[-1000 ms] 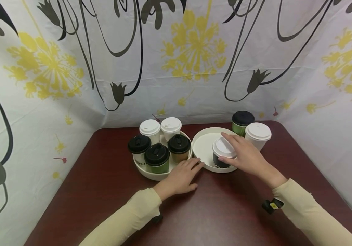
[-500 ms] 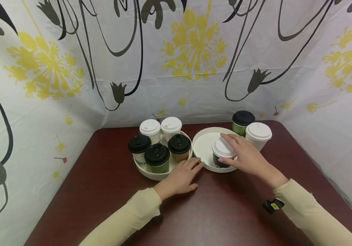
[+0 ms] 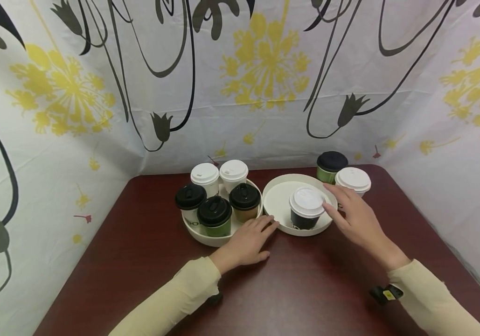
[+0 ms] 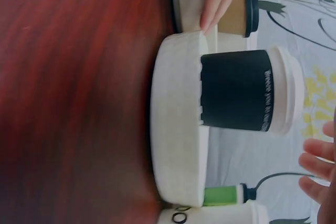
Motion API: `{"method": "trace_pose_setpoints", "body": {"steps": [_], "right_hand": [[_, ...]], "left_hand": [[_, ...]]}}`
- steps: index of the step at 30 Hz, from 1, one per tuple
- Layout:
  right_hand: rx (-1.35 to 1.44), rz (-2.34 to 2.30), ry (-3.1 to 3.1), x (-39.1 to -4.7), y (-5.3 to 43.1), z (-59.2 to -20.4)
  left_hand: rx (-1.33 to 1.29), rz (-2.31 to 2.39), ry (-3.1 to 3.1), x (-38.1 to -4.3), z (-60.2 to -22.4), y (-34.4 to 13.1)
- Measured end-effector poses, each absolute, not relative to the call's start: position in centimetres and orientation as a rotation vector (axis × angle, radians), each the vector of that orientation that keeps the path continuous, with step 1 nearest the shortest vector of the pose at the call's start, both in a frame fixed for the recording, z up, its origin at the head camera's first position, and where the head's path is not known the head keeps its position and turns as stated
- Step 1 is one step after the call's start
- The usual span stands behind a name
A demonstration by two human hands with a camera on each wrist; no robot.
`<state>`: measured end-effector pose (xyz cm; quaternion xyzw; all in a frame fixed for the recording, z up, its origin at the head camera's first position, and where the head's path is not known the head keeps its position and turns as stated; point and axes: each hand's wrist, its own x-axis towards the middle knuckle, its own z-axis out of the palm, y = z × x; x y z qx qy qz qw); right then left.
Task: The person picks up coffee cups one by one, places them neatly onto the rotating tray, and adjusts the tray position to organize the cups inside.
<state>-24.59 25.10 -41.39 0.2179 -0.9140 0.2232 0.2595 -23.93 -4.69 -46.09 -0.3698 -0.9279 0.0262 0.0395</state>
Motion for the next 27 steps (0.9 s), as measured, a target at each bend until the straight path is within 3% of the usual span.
{"method": "trace_pose_setpoints", "body": {"steps": [15,27], "right_hand": [[0.607,0.458,-2.67,-24.7,27.9,-45.7],[0.607,0.443,-2.734,-24.4,28.7,-46.8]], "left_hand": [[-1.132,0.092,-2.839,-24.0,-46.2,-4.7],[-1.128,0.087,-2.832,-24.0,-46.2,-4.6]]}}
